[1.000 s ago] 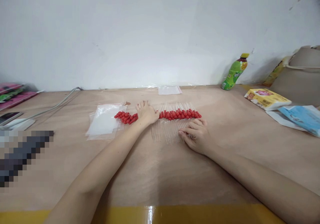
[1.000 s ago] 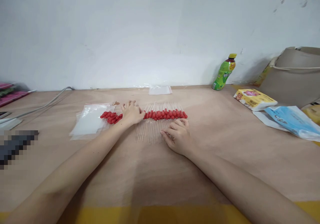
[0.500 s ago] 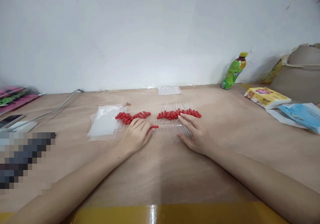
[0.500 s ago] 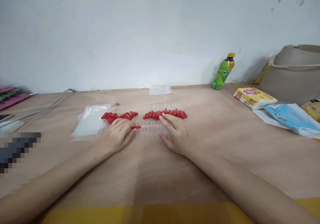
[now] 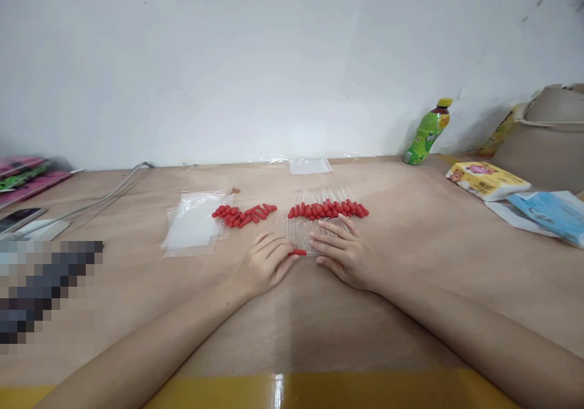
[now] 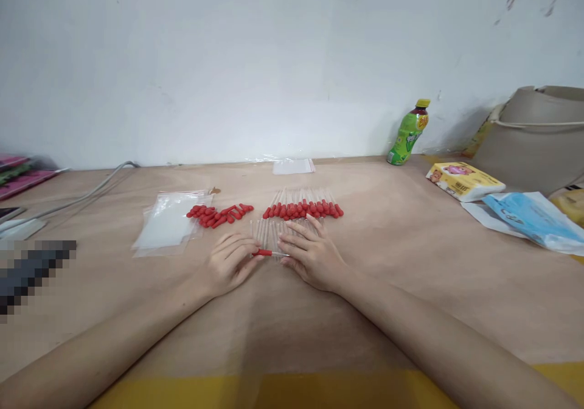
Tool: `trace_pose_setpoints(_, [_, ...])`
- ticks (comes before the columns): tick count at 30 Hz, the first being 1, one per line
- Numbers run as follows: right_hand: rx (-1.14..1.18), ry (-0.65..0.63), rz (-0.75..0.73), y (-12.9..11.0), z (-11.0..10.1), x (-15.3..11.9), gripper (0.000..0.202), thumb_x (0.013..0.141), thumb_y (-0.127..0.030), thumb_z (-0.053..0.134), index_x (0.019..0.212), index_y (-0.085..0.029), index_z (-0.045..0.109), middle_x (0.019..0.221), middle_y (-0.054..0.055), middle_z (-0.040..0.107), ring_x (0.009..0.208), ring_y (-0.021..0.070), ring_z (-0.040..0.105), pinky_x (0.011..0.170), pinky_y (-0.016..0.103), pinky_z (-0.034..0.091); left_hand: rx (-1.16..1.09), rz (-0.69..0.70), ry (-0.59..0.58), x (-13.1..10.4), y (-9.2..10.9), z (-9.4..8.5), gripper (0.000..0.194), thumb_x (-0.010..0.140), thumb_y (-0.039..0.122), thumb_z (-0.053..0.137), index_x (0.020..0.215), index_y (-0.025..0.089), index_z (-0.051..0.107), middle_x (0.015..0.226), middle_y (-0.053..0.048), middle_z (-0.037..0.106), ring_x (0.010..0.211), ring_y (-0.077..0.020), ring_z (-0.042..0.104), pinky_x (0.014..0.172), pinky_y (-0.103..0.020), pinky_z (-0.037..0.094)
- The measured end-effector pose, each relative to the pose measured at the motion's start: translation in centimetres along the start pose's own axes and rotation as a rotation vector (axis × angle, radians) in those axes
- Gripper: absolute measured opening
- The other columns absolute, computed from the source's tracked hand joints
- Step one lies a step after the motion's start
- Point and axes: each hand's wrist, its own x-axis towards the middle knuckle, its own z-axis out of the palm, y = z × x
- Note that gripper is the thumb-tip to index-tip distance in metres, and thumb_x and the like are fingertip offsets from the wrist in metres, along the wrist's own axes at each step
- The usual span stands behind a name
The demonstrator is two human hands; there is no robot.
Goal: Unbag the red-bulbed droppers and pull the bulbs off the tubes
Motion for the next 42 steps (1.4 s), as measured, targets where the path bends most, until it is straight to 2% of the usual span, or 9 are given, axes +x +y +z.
trace_pose_setpoints(2, [0.006,-0.007,-0.008,0.1,0.1,-0.1,0.025,0.085,-0.028,0.051,0.108,-0.024,0.060,0.110,0.003,0.063,0.117,0.0217,0.047,0.103,0.051,0.026,-0.005,-0.020,-0.024,0.2,0.1,0.1,0.028,0.083,0.029,0.055,0.108,0.018,0.054,0.108,-0.007,0.063,0.104,-0.0192,0.056,0.089,-0.036,0.044])
trace_pose_setpoints(4, [0.010,-0.011,-0.021,0.1,0.2,-0.1,0.025,0.085,-0.028,0.051,0.108,-0.025,0.060,0.111,0.003,0.063,0.117,0.0218,0.047,0.103,0.051,0.026,-0.010,-0.012,-0.062,0.5,0.2,0.4,0.031,0.083,0.032,0.053,0.111,0.018,0.055,0.115,-0.008,0.060,0.112,-0.0213,0.052,0.093,-0.038,0.043])
trace_pose_setpoints(8, [0.018,-0.013,-0.020,0.0,0.2,0.0,0.025,0.086,-0.028,0.050,0.108,-0.025,0.060,0.112,0.002,0.062,0.117,0.0213,0.047,0.104,0.052,0.025,-0.044,-0.002,-0.084,0.9,0.5,0.7,0.019,0.087,0.026,0.048,0.097,0.019,0.062,0.104,-0.005,0.066,0.107,-0.0193,0.056,0.093,-0.038,0.045])
trace_pose_setpoints(13, [0.095,0.000,-0.047,0.0,0.6,0.0,0.029,0.084,-0.031,0.052,0.110,-0.019,0.059,0.111,0.003,0.063,0.117,0.0215,0.047,0.105,0.047,0.030,-0.060,0.015,-0.055,0.9,0.7,0.6,0.018,0.087,0.025,0.048,0.097,0.017,0.061,0.100,-0.005,0.068,0.102,-0.0178,0.059,0.094,-0.037,0.045])
trace_pose_setpoints(20, [0.214,0.061,-0.145,0.1,1.1,-0.2,0.026,0.084,-0.017,0.051,0.110,-0.016,0.058,0.105,0.004,0.066,0.113,0.0168,0.051,0.102,0.038,0.039,-0.046,0.078,-0.065,0.9,0.9,0.6,0.014,0.086,0.021,0.049,0.091,0.015,0.060,0.100,-0.006,0.067,0.103,-0.0174,0.058,0.095,-0.035,0.044])
trace_pose_setpoints(32, [0.147,0.117,-0.242,0.0,0.8,-0.4,0.022,0.082,-0.012,0.054,0.103,-0.008,0.058,0.104,0.013,0.065,0.111,0.0189,0.053,0.100,0.038,0.042,0.006,0.117,-0.145,0.8,0.9,0.2,0.017,0.088,0.022,0.044,0.086,0.015,0.059,0.097,-0.006,0.068,0.105,-0.0177,0.057,0.100,-0.039,0.036])
trace_pose_setpoints(42, [0.121,0.134,-0.274,0.1,0.2,-1.0,0.029,0.082,-0.011,0.053,0.111,-0.012,0.055,0.107,0.009,0.064,0.115,0.0188,0.050,0.101,0.041,0.041,0.003,0.161,-0.124,0.7,0.7,-0.5,0.013,0.087,0.021,0.047,0.090,0.016,0.058,0.101,-0.003,0.067,0.109,-0.0176,0.054,0.099,-0.036,0.036])
